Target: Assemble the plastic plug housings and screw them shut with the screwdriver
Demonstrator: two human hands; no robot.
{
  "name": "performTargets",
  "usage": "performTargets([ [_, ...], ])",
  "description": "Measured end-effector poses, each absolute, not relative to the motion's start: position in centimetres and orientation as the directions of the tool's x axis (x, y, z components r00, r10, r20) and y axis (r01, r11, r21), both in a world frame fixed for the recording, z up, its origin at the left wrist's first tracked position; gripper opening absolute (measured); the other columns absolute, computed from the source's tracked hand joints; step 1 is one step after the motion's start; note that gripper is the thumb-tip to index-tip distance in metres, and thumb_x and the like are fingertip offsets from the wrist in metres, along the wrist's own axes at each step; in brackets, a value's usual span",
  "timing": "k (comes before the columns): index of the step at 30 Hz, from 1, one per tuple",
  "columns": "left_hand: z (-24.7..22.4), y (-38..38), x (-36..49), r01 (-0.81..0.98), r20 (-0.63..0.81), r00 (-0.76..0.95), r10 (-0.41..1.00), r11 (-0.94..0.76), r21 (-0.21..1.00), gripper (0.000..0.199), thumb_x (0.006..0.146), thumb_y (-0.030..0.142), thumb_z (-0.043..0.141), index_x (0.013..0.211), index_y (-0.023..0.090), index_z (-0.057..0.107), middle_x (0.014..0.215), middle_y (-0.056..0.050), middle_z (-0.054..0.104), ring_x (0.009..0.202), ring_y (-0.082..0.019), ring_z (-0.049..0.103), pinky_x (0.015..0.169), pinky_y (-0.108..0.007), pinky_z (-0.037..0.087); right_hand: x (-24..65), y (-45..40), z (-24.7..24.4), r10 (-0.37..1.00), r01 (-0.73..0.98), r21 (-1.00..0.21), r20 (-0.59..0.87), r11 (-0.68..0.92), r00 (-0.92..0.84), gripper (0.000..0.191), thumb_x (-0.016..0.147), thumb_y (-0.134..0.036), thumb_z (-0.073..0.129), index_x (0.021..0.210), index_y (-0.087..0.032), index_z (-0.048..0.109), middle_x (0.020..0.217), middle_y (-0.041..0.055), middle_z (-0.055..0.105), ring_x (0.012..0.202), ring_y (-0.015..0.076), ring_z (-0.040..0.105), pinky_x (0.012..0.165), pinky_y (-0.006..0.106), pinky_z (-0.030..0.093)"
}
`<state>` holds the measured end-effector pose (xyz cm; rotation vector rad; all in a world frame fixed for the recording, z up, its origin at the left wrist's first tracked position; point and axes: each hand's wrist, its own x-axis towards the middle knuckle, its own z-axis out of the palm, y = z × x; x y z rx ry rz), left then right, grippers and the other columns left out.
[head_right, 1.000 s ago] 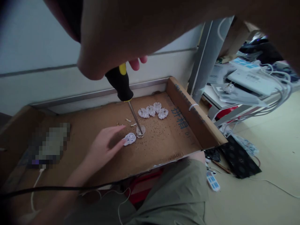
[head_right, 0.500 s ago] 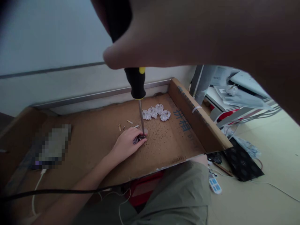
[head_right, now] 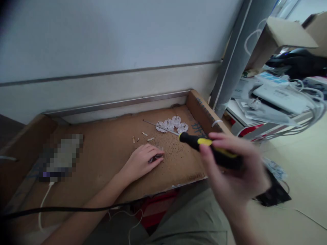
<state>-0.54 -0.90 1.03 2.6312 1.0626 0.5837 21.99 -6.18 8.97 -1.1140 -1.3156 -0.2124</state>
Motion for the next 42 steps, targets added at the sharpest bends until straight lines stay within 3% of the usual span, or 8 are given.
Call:
performTargets([
  [5,1.2,-0.6,-0.5,0.62,0.264,0.656,0.707,-0.704,0.347,0.019,0.091,0.029,0.048,0.101,0.02,0.062,0.099,-0.003,0.065,0.098,-0.018,0.056,0.086,-0.035,0.045,19.8,-8.9,1.2,0.647,0.764,-0.523,0.739,0.377,0.186,0.029,0.069,-0.014,0.068,0.096,-0.016,0.057,0.105,0.0077,0.059,0.096,0.0153,0.059,0.084,0.031,0.049],
  [10,3.1,-1.5,-2.1,0.665,0.344,0.494,0.798,-0.602,0.441,0.024,0.091,0.031,0.049,0.112,0.024,0.057,0.114,-0.003,0.062,0.105,-0.018,0.055,0.091,-0.034,0.045,20.2,-9.4,-1.4,0.777,0.835,-0.46,0.626,0.303,0.063,0.02,0.077,-0.018,0.06,0.097,-0.019,0.059,0.1,0.0048,0.058,0.096,0.015,0.054,0.085,0.032,0.044],
  [12,4.1,-2.5,-4.4,0.751,0.362,0.363,0.859,-0.499,0.432,0.03,0.09,0.033,0.05,0.119,0.026,0.053,0.118,-0.003,0.059,0.11,-0.019,0.053,0.094,-0.036,0.044,20.4,-9.1,-1.8,0.802,0.863,-0.452,0.589,0.227,0.097,0.018,0.077,-0.022,0.06,0.096,-0.021,0.061,0.101,0.0044,0.057,0.094,0.0154,0.052,0.081,0.032,0.042],
  [17,4.9,-6.4,-12.7,0.976,0.487,-0.013,0.873,-0.094,0.194,0.042,0.082,0.039,0.059,0.123,0.029,0.052,0.129,-0.005,0.052,0.116,-0.033,0.049,0.098,-0.056,0.039,20.9,-8.5,-2.4,0.829,0.864,-0.471,0.545,0.177,0.127,0.018,0.08,-0.029,0.057,0.096,-0.021,0.062,0.103,0.0055,0.053,0.094,0.0142,0.051,0.08,0.03,0.042],
  [22,3.8,-9.6,-17.4,0.956,0.47,-0.288,0.834,0.219,0.197,0.04,0.083,0.042,0.054,0.122,0.046,0.049,0.143,0.005,0.038,0.128,-0.045,0.032,0.099,-0.072,0.028,21.0,-8.8,-2.4,0.846,0.881,-0.427,0.53,0.206,0.059,0.017,0.082,-0.026,0.054,0.097,-0.023,0.062,0.106,0.0061,0.052,0.098,0.016,0.048,0.082,0.032,0.041],
  [32,2.2,-5.1,-20.9,0.973,0.412,-0.225,0.883,0.184,0.137,0.041,0.078,0.052,0.058,0.112,0.03,0.058,0.139,-0.002,0.044,0.125,-0.05,0.033,0.093,-0.074,0.032,20.7,-9.0,-2.3,0.839,0.895,-0.412,0.537,0.172,0.085,0.015,0.082,-0.025,0.054,0.093,-0.024,0.063,0.105,0.006,0.051,0.098,0.0162,0.047,0.078,0.031,0.042],
  [38,3.0,-4.4,-18.1,0.984,0.49,-0.164,0.856,0.105,0.145,0.059,0.082,0.046,0.057,0.135,0.029,0.038,0.144,-0.007,0.037,0.128,-0.044,0.033,0.101,-0.065,0.031,21.0,-8.9,-2.3,0.864,0.895,-0.407,0.502,0.185,0.05,0.017,0.083,-0.026,0.051,0.096,-0.025,0.062,0.107,0.006,0.05,0.099,0.0168,0.046,0.081,0.033,0.041],
  [42,4.3,-3.4,-10.8,0.959,0.491,0.155,0.857,-0.25,0.132,0.056,0.085,0.039,0.056,0.133,0.015,0.04,0.136,-0.014,0.046,0.124,-0.031,0.042,0.105,-0.049,0.034,21.3,-8.8,-2.0,0.877,0.889,-0.418,0.478,0.185,0.042,0.019,0.083,-0.026,0.05,0.098,-0.025,0.062,0.106,0.0065,0.049,0.098,0.0163,0.047,0.079,0.032,0.041],
])
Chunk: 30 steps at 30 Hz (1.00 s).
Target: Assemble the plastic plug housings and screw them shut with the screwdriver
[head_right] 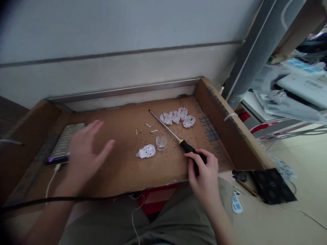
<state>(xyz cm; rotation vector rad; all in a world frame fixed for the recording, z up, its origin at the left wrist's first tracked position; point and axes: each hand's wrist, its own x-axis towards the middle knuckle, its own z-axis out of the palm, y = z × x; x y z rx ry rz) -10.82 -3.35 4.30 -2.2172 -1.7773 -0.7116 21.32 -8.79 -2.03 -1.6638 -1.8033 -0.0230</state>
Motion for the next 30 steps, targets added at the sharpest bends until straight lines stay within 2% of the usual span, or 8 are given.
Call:
performTargets([
  [3,4.1,-2.1,-5.2,0.788,0.347,0.489,0.801,-0.575,0.219,0.034,0.088,0.035,0.052,0.12,0.022,0.054,0.12,-0.006,0.059,0.113,-0.022,0.052,0.098,-0.039,0.04,21.5,-8.6,-2.0,0.88,0.88,-0.436,0.473,0.185,0.049,0.019,0.083,-0.026,0.05,0.097,-0.024,0.063,0.105,0.0069,0.048,0.098,0.0161,0.047,0.081,0.032,0.041],
  [5,3.2,-1.2,-2.7,0.675,0.269,0.624,0.734,-0.68,0.287,0.023,0.089,0.033,0.05,0.107,0.023,0.061,0.107,-0.003,0.064,0.103,-0.019,0.057,0.092,-0.035,0.043,21.5,-8.5,-2.1,0.881,0.874,-0.45,0.47,0.185,0.056,0.02,0.083,-0.026,0.05,0.098,-0.024,0.063,0.105,0.0072,0.048,0.099,0.0164,0.047,0.082,0.033,0.041],
  [7,2.3,-0.6,-1.5,0.639,0.233,0.667,0.708,-0.704,0.31,0.019,0.09,0.032,0.049,0.099,0.022,0.063,0.099,-0.003,0.065,0.097,-0.018,0.058,0.087,-0.033,0.044,21.5,-8.4,-2.1,0.883,0.867,-0.462,0.466,0.185,0.06,0.02,0.083,-0.026,0.05,0.098,-0.024,0.062,0.105,0.0072,0.048,0.1,0.0163,0.047,0.084,0.033,0.041],
  [15,1.2,-0.9,-1.8,0.68,0.235,0.568,0.789,-0.611,0.405,0.017,0.089,0.032,0.052,0.093,0.02,0.062,0.099,-0.003,0.064,0.099,-0.019,0.054,0.088,-0.034,0.042,21.5,-8.4,-2.2,0.875,0.859,-0.473,0.48,0.196,0.065,0.02,0.083,-0.027,0.05,0.097,-0.022,0.063,0.104,0.0077,0.048,0.099,0.0165,0.047,0.085,0.034,0.04],
  [30,0.7,-1.1,-1.4,0.704,0.278,0.479,0.833,-0.554,0.444,0.015,0.089,0.03,0.052,0.087,0.022,0.065,0.101,-0.001,0.066,0.098,-0.018,0.055,0.087,-0.035,0.041,21.4,-8.3,-2.5,0.869,0.85,-0.486,0.49,0.204,0.071,0.019,0.081,-0.025,0.052,0.097,-0.022,0.063,0.106,0.0075,0.048,0.101,0.0166,0.046,0.087,0.034,0.038],
])
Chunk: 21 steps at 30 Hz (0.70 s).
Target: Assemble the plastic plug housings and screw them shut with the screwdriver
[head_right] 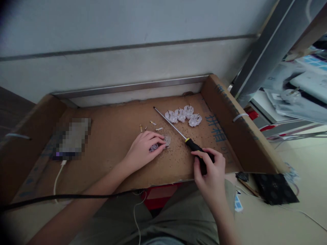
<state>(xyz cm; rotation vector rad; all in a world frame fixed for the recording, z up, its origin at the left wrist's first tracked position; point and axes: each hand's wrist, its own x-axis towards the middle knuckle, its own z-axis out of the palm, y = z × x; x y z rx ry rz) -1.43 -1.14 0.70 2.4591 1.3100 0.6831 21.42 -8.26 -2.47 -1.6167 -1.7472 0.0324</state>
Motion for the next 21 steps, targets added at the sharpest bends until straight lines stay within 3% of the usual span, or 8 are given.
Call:
performTargets([
  [6,0.8,-1.2,-1.5,0.71,0.293,0.466,0.835,-0.551,0.439,0.014,0.087,0.029,0.055,0.096,0.022,0.062,0.104,-0.001,0.065,0.1,-0.019,0.054,0.088,-0.035,0.04,21.3,-8.2,-2.4,0.868,0.849,-0.488,0.491,0.202,0.076,0.019,0.081,-0.025,0.052,0.097,-0.023,0.063,0.105,0.0073,0.048,0.101,0.0164,0.046,0.088,0.034,0.038],
  [11,0.8,-1.3,-1.3,0.714,0.301,0.465,0.833,-0.553,0.428,0.013,0.088,0.03,0.053,0.093,0.022,0.063,0.104,-0.001,0.065,0.099,-0.018,0.055,0.087,-0.035,0.041,21.3,-8.2,-2.4,0.866,0.85,-0.486,0.495,0.202,0.077,0.019,0.081,-0.025,0.052,0.097,-0.023,0.063,0.105,0.0072,0.048,0.101,0.0168,0.046,0.087,0.034,0.038],
  [16,1.8,-1.3,-2.1,0.745,0.335,0.472,0.815,-0.572,0.343,0.022,0.089,0.037,0.051,0.104,0.023,0.061,0.109,-0.001,0.064,0.102,-0.018,0.055,0.089,-0.034,0.042,21.3,-8.2,-2.5,0.862,0.851,-0.485,0.5,0.202,0.08,0.019,0.081,-0.026,0.052,0.097,-0.023,0.063,0.105,0.0072,0.049,0.1,0.0169,0.046,0.087,0.034,0.038],
  [18,2.9,-2.0,-3.8,0.797,0.402,0.413,0.817,-0.538,0.275,0.029,0.089,0.038,0.052,0.113,0.024,0.058,0.113,-0.002,0.063,0.107,-0.019,0.054,0.092,-0.035,0.041,21.3,-8.2,-2.5,0.862,0.851,-0.484,0.501,0.205,0.077,0.019,0.081,-0.025,0.052,0.097,-0.023,0.063,0.105,0.0072,0.048,0.1,0.0167,0.046,0.086,0.034,0.038],
  [21,4.6,-4.3,-7.8,0.908,0.481,0.208,0.852,-0.351,0.23,0.033,0.09,0.035,0.05,0.122,0.026,0.052,0.12,-0.003,0.059,0.112,-0.022,0.052,0.097,-0.041,0.039,21.3,-8.2,-2.4,0.863,0.851,-0.482,0.5,0.21,0.071,0.018,0.082,-0.025,0.052,0.097,-0.022,0.062,0.106,0.007,0.048,0.1,0.0164,0.046,0.086,0.033,0.039],
])
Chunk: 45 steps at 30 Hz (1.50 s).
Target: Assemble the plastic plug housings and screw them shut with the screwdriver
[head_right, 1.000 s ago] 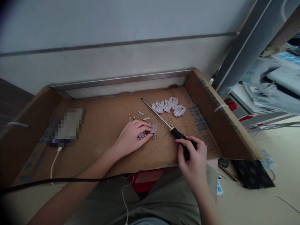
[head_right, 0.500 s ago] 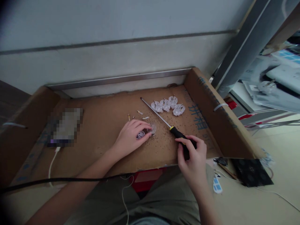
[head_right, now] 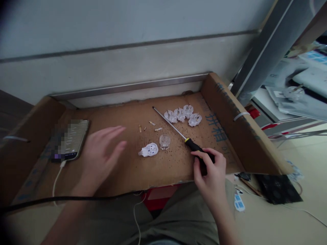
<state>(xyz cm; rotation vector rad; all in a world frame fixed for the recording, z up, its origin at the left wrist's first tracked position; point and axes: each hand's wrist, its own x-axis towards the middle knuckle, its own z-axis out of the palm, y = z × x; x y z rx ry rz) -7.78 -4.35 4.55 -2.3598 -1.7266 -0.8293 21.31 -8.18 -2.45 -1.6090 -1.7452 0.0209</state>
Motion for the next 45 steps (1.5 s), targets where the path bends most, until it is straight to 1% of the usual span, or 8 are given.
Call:
performTargets([
  [8,3.9,-8.7,-17.3,0.969,0.451,-0.245,0.858,0.225,0.099,0.047,0.085,0.053,0.044,0.122,0.026,0.056,0.138,-0.008,0.045,0.127,-0.04,0.038,0.1,-0.064,0.033,21.2,-8.2,-2.5,0.865,0.861,-0.467,0.497,0.201,0.067,0.018,0.082,-0.024,0.052,0.096,-0.023,0.062,0.106,0.0064,0.048,0.1,0.0166,0.045,0.086,0.034,0.038],
  [13,2.6,-6.9,-19.5,0.976,0.292,-0.215,0.932,0.196,0.092,0.063,0.079,0.063,0.039,0.126,0.022,0.05,0.141,-0.013,0.04,0.128,-0.048,0.031,0.097,-0.069,0.031,21.2,-8.2,-2.5,0.862,0.864,-0.462,0.502,0.201,0.068,0.018,0.082,-0.024,0.052,0.096,-0.022,0.062,0.106,0.007,0.048,0.1,0.0166,0.045,0.086,0.034,0.038],
  [20,2.8,-4.3,-19.8,0.972,0.323,-0.232,0.917,0.209,0.103,0.062,0.079,0.063,0.042,0.129,0.026,0.044,0.142,-0.011,0.039,0.125,-0.051,0.033,0.092,-0.072,0.032,21.2,-8.1,-2.5,0.861,0.863,-0.464,0.504,0.201,0.071,0.018,0.082,-0.024,0.051,0.096,-0.022,0.062,0.106,0.0067,0.049,0.099,0.0163,0.046,0.085,0.034,0.038],
  [23,3.1,-4.1,-17.7,0.985,0.431,-0.158,0.888,0.112,0.129,0.063,0.082,0.057,0.045,0.134,0.023,0.039,0.14,-0.014,0.041,0.126,-0.044,0.037,0.098,-0.064,0.034,21.2,-8.1,-2.5,0.86,0.861,-0.467,0.505,0.201,0.073,0.018,0.081,-0.025,0.051,0.096,-0.022,0.062,0.105,0.0068,0.049,0.099,0.0164,0.046,0.085,0.034,0.039],
  [25,3.5,-3.9,-14.6,0.98,0.502,-0.003,0.865,-0.098,0.175,0.055,0.086,0.049,0.045,0.131,0.017,0.042,0.134,-0.014,0.048,0.124,-0.035,0.043,0.102,-0.055,0.036,21.2,-8.1,-2.5,0.86,0.861,-0.468,0.504,0.201,0.073,0.018,0.081,-0.025,0.051,0.096,-0.022,0.063,0.106,0.0072,0.049,0.099,0.0168,0.046,0.085,0.034,0.039],
  [28,3.8,-3.2,-8.5,0.856,0.309,0.344,0.887,-0.432,0.284,0.033,0.091,0.036,0.046,0.121,0.023,0.052,0.124,-0.005,0.058,0.115,-0.022,0.052,0.099,-0.041,0.041,21.3,-8.1,-2.6,0.86,0.862,-0.466,0.505,0.199,0.074,0.018,0.081,-0.024,0.052,0.095,-0.022,0.063,0.106,0.0075,0.049,0.099,0.0171,0.046,0.085,0.035,0.039],
  [32,3.3,-1.5,-2.4,0.665,0.177,0.63,0.756,-0.643,0.38,0.024,0.09,0.033,0.049,0.111,0.024,0.059,0.113,-0.001,0.063,0.106,-0.018,0.056,0.093,-0.035,0.043,21.3,-8.0,-2.7,0.857,0.866,-0.458,0.511,0.201,0.071,0.018,0.08,-0.024,0.053,0.095,-0.022,0.063,0.106,0.0076,0.049,0.1,0.0173,0.047,0.086,0.035,0.039],
  [45,1.0,-0.6,-1.7,0.604,0.252,0.637,0.728,-0.675,0.424,0.021,0.092,0.022,0.045,0.102,0.022,0.064,0.096,-0.003,0.063,0.094,-0.017,0.056,0.084,-0.032,0.046,21.3,-8.0,-2.7,0.853,0.864,-0.46,0.517,0.205,0.073,0.018,0.08,-0.025,0.054,0.094,-0.022,0.064,0.105,0.0074,0.049,0.1,0.0171,0.047,0.086,0.034,0.039],
])
